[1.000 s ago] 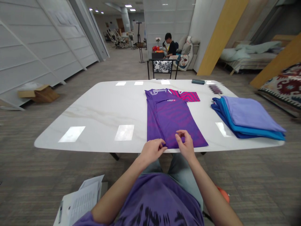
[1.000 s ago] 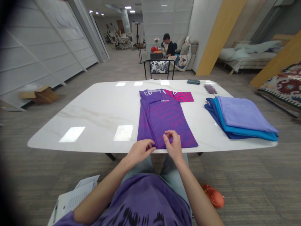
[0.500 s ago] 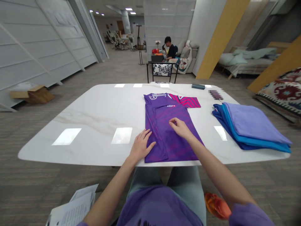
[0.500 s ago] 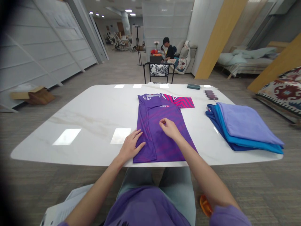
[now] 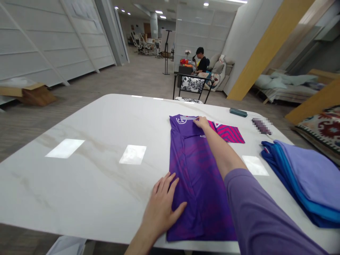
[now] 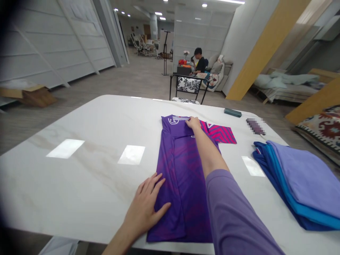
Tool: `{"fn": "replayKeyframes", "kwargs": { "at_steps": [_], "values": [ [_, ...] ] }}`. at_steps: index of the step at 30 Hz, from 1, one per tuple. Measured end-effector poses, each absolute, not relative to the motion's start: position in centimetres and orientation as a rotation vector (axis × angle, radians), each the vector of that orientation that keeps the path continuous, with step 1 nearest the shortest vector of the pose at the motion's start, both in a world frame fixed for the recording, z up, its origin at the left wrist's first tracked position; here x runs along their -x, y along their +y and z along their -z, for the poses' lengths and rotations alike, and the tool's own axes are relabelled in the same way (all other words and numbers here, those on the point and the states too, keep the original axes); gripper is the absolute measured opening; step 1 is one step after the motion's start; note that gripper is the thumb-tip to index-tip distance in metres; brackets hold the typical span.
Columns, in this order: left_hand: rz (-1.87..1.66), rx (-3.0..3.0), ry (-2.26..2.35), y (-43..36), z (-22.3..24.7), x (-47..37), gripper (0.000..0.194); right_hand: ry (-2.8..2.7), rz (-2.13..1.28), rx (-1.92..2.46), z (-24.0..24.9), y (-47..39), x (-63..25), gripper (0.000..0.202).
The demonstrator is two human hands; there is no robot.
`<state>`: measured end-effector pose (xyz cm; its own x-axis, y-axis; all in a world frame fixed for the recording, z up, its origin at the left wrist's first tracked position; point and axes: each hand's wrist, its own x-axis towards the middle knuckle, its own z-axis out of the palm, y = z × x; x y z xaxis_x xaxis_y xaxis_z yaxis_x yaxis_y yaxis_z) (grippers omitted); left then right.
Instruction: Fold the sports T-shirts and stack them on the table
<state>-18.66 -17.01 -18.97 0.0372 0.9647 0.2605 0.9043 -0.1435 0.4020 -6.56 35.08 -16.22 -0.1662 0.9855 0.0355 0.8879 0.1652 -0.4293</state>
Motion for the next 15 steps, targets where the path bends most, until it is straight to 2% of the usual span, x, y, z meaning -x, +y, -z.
{"fn": "replayKeyframes", "kwargs": {
  "at_steps": [3,5,15],
  "values": [
    [-0.692,-2.153,1.969,-16.9,18.8,18.8,0.082,-2.184,-0.444,1.797,16.8,37.2,6.9,0.026],
    [-0.672,-2.142,1.968,-16.9,18.5,18.9,0.085,-2.19,-0.439,1.793,16.7,38.2,6.8,0.02],
    [-0.692,-2.145,1.941,-16.8,18.2,19.0,0.097,-2.123,-0.387,1.848,15.8,38.7,4.0,0.029]
  ]
}}
